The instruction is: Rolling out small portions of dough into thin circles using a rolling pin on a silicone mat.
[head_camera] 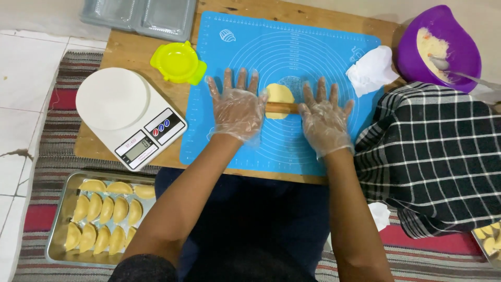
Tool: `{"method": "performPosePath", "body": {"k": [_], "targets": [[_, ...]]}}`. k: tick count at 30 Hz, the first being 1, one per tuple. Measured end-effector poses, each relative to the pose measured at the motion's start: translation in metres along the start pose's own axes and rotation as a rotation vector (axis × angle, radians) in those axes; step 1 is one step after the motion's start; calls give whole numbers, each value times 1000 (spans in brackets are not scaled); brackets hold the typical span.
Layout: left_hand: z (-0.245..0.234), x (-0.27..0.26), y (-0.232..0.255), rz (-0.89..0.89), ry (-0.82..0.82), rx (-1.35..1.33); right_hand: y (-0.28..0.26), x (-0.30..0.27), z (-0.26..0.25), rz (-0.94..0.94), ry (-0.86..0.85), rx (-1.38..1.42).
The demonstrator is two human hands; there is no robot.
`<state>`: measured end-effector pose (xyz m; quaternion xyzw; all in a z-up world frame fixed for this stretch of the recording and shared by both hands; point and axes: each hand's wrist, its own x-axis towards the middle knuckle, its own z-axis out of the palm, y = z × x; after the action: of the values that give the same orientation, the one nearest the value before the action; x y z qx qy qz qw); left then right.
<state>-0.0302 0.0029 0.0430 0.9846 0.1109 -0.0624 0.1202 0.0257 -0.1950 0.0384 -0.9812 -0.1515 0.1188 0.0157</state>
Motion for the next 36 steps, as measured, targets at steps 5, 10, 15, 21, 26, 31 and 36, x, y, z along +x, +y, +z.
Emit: {"method": "performPosePath", "body": {"k": [5,10,15,21,26,31,36], "targets": [[-20,18,4,-48,-20,-10,0,32,-7,-34,7,-67],[8,67,-7,-14,84,64,-10,55,-30,-20,-35,28],[-7,84,-6,9,50,88,-13,76,-36,-3,-73,22],[10,130,-19,38,42,79,-20,99,-47,11,-97,28],[9,149,-22,53,68,56,-26,107,-56,38,-118,64],[13,160,-23,63,94,34,-24,112,-52,53,-106,51],[2,141,-19,61,69,54,-21,103,-42,9,65,-2]]}}
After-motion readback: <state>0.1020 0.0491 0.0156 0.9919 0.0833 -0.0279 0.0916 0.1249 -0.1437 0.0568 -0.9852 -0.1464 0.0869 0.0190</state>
